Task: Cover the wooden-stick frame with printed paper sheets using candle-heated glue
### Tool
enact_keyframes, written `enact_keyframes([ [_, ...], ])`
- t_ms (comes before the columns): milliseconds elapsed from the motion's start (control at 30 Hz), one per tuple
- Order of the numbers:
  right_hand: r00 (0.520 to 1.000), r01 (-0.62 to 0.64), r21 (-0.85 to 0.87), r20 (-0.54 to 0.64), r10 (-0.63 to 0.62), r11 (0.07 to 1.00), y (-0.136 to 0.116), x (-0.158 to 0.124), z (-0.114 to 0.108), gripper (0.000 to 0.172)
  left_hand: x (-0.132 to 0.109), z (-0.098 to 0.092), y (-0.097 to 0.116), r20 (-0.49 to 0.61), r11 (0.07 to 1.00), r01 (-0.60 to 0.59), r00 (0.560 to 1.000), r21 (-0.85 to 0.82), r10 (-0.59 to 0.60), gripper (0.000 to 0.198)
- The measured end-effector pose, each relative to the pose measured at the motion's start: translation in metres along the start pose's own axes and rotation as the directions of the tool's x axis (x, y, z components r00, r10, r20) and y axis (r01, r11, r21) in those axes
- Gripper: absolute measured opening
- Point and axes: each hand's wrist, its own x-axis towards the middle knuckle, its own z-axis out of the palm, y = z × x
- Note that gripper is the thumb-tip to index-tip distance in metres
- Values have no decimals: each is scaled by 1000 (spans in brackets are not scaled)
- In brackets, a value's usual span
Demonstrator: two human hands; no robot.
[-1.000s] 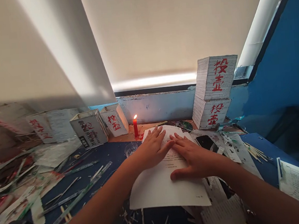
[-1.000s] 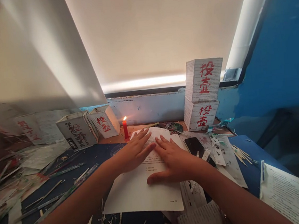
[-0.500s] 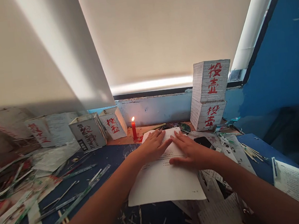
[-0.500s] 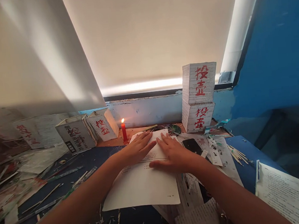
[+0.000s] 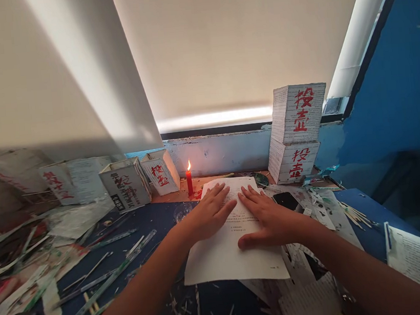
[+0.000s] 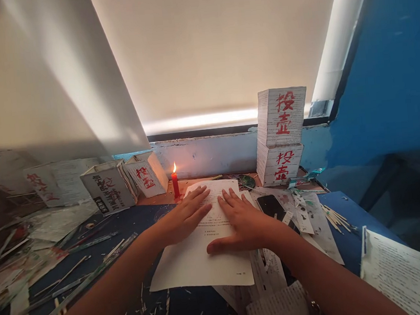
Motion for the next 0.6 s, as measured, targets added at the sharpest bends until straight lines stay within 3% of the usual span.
enact_keyframes([
  [167, 1000, -17, 18, -3, 17, 1000, 3, 2, 0, 124, -20, 6, 2, 23, 994, 69, 997, -84, -67, 78],
  [600, 1000, -26, 41, 15, 26, 999, 5, 2, 3, 121, -30, 10, 1, 62, 978, 115, 992, -174, -106, 84],
])
